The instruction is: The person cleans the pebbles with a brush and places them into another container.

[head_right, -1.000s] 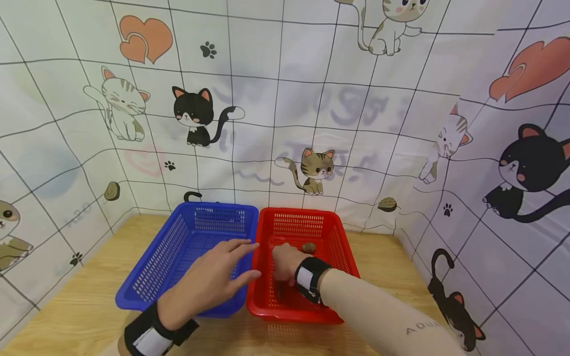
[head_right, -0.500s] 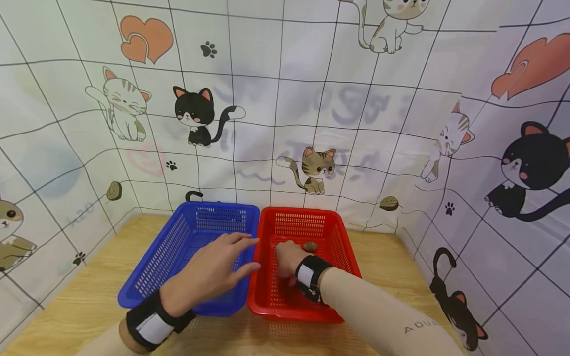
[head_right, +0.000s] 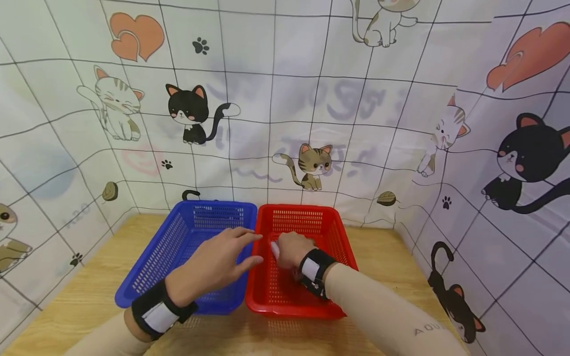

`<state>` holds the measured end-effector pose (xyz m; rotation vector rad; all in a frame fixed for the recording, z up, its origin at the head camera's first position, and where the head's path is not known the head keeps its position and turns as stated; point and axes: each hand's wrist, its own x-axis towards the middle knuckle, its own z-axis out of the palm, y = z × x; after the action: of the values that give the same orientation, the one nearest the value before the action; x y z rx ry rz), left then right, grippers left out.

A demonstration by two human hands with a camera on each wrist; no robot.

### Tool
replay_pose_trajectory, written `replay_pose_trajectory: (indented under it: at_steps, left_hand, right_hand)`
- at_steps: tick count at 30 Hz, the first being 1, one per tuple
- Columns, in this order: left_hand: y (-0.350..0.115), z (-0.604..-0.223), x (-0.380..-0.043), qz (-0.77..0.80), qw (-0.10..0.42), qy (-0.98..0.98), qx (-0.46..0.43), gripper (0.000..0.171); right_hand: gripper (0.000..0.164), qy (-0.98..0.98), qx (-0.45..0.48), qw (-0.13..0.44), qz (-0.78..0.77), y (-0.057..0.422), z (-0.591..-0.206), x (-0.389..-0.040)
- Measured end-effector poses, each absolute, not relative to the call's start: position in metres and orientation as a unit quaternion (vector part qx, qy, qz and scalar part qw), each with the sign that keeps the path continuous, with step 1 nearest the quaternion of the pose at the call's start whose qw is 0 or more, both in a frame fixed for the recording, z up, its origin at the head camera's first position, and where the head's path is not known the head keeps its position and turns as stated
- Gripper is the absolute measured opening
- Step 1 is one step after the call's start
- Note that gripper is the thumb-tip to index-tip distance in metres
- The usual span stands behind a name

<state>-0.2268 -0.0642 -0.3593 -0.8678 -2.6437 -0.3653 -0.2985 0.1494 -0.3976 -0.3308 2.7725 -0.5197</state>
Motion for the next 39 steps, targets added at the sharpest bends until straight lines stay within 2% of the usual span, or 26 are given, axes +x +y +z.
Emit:
replay_pose_trajectory:
  at_steps: [3,7,11,16,20,23,28,35,39]
  left_hand:
    - [-0.063,-0.357,-0.229,-0.129,0.167,-0.928,-0.307,0.053]
    - [-0.059,-0.354,-0.232,-0.136,0.158,-0.929,-0.308,0.052]
    - [-0.053,-0.353,-0.236,-0.136,0.150,-0.930,-0.307,0.051]
    - [-0.044,-0.352,-0.240,-0.129,0.143,-0.931,-0.310,0.050]
    - [-0.039,-0.351,-0.244,-0.123,0.143,-0.931,-0.314,0.048]
    - [-0.035,-0.350,-0.247,-0.120,0.145,-0.930,-0.315,0.046]
    - [-0.030,-0.350,-0.252,-0.118,0.137,-0.930,-0.320,0.044]
    - [-0.022,-0.349,-0.258,-0.121,0.128,-0.930,-0.323,0.043]
    - [-0.019,-0.348,-0.260,-0.122,0.122,-0.931,-0.323,0.044]
  right_hand:
    - [0.036,0.965,-0.126,0.149,-0.175,0.154,-0.388,-0.299]
    - [0.028,0.966,-0.125,0.133,-0.183,0.162,-0.379,-0.299]
    - [0.028,0.968,-0.111,0.121,-0.190,0.170,-0.371,-0.300]
    - [0.019,0.969,-0.137,0.090,-0.187,0.182,-0.362,-0.303]
    - [0.033,0.971,-0.146,0.055,-0.182,0.194,-0.358,-0.304]
    - [0.039,0.968,-0.143,0.049,-0.199,0.203,-0.355,-0.302]
    - [0.040,0.961,-0.141,0.053,-0.233,0.215,-0.349,-0.297]
    - [0.013,0.953,-0.138,0.018,-0.271,0.228,-0.338,-0.285]
    - [0.008,0.947,-0.126,0.016,-0.296,0.235,-0.334,-0.280]
